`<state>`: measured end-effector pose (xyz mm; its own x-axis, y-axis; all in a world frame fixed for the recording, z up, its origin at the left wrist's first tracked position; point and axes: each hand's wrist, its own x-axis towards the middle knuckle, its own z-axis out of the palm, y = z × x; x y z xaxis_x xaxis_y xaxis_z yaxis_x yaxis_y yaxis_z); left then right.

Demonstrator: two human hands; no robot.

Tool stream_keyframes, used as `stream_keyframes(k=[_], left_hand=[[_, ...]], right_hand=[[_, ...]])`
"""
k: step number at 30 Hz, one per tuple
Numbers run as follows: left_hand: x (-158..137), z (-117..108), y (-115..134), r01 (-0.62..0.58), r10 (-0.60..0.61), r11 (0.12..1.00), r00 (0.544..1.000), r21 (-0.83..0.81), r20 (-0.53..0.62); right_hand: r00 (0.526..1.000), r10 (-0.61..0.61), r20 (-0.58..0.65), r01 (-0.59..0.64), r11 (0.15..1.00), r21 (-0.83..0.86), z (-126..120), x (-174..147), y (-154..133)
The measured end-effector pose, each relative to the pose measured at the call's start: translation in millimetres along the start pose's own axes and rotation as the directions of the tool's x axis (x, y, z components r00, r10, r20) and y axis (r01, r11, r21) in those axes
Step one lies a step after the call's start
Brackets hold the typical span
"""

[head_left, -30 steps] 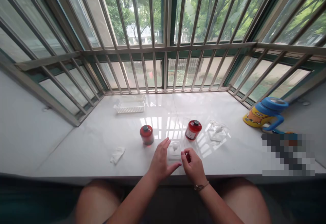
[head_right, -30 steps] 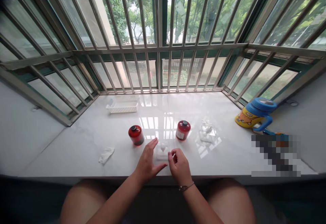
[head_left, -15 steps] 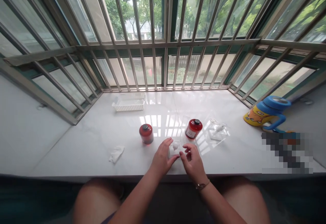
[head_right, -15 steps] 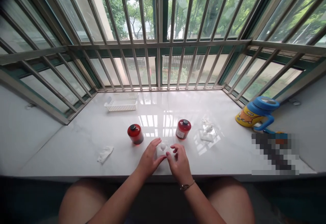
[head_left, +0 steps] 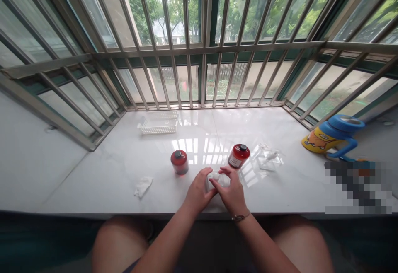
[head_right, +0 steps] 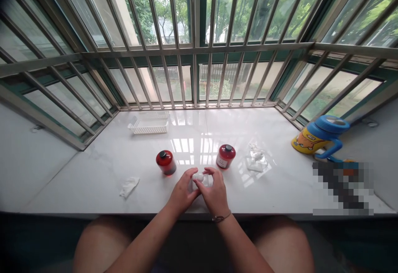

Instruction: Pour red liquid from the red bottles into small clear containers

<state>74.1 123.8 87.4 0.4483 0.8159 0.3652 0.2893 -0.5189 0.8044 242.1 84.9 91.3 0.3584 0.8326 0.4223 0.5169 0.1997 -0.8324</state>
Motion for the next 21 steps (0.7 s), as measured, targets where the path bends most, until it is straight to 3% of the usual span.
stream_keyframes(k=[8,21], left_hand=[[1,-2,2,0.064,-0.065,0.996,0.998,-0.066,-0.013],[1,-1,3,0.074,-0.076,0.994,0.997,-0.080,-0.029]], right_hand=[[0.992,0.124,0.009,-0.124,0.992,0.025,-8,5,-9],[0.989,0.140,0.039,-0.142,0.988,0.058,-11,8,-8]])
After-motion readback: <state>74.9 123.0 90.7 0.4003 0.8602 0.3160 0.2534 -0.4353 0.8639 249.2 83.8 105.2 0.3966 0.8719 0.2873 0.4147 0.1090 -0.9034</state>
